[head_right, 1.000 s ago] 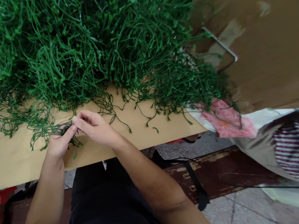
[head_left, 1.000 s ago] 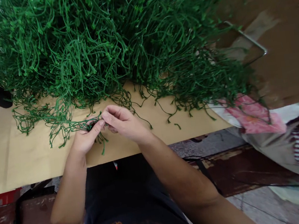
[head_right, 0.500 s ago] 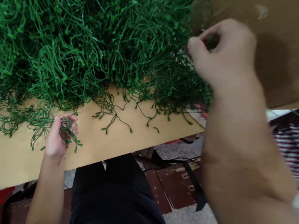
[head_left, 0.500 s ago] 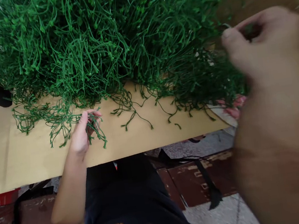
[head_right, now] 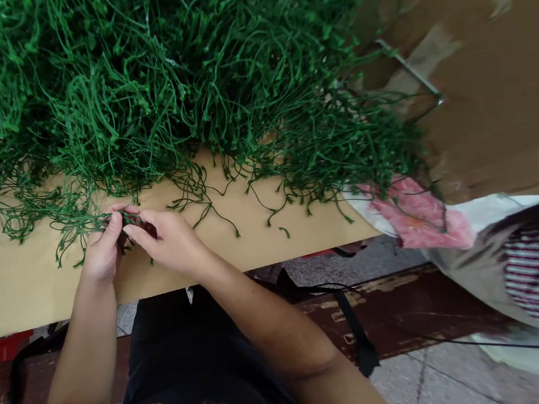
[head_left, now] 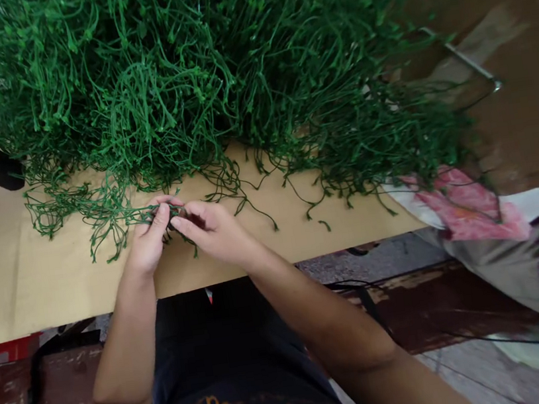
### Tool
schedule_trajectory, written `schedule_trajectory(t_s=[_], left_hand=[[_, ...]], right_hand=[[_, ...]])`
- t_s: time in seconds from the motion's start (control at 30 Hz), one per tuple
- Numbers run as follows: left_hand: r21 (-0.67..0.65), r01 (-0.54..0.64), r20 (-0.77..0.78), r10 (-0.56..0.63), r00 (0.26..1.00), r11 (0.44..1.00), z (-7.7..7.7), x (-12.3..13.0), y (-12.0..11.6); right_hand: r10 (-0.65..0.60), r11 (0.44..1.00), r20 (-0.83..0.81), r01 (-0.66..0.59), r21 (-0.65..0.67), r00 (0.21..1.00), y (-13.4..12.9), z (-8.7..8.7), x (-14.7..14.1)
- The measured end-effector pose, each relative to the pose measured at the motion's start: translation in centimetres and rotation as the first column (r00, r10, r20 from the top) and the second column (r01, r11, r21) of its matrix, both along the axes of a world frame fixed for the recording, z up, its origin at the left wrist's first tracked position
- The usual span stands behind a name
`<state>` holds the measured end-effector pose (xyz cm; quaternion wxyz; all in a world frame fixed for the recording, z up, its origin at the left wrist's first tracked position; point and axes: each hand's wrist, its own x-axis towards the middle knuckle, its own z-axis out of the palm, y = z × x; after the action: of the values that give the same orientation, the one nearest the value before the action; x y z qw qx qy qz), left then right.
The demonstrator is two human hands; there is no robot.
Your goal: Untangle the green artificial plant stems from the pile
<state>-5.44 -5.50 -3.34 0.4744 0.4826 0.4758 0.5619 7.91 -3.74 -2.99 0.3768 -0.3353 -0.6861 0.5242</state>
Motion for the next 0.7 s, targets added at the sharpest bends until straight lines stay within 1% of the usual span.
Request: schedule_trajectory(t_s=[0.07, 0.13, 0.23, 0.3, 0.37, 0.5, 0.63, 0.7], left_hand=[[0.016, -0.026, -0.017, 0.026, 1.0, 1.0, -0.2, -0.1, 0.1], [0.028, -0.057, -0.051, 0.058, 0.997, 0.998, -0.4, -0.2, 0.2], [0.048, -0.09, -0.101, 0.095, 0.99, 0.995, -0.6, -0.2, 0.3], [0.062, -0.108, -0.096, 0.114, 0.989, 0.992, -0.5, -0.2, 0.2], [0.047, -0.114, -0.046, 0.116, 0.992, 0.992, -0.3, -0.2, 0.1], [-0.007, -0.11, 0.065, 0.11, 0.992, 0.994, 0.1, -0.2, -0.1], [0.011, -0.176, 0.071, 0.175, 0.982, 0.984, -0.1, -0.3, 0.2], [0.039, -0.189, 0.044, 0.187, 0.981, 0.981, -0.2, -0.3, 0.4]], right_hand=[[0.042, 0.994, -0.153, -0.057, -0.096, 0.987, 0.5, 0.1, 0.3], [0.051, 0.973, -0.285, -0.113, -0.204, 0.957, 0.7, 0.4, 0.7], [0.002, 0.937, -0.365, -0.13, -0.325, 0.931, 0.5, 0.8, 1.1], [-0.013, 0.922, -0.385, -0.138, -0.363, 0.923, 0.3, 0.9, 1.1], [-0.013, 0.919, -0.4, -0.146, -0.365, 0.917, 0.2, 0.9, 1.1], [0.019, 0.931, -0.4, -0.162, -0.328, 0.916, 0.3, 0.8, 0.6], [0.013, 0.968, -0.326, -0.094, -0.233, 0.945, 0.6, 0.6, -0.1], [0.024, 0.974, -0.301, -0.089, -0.207, 0.953, 0.7, 0.5, -0.3]])
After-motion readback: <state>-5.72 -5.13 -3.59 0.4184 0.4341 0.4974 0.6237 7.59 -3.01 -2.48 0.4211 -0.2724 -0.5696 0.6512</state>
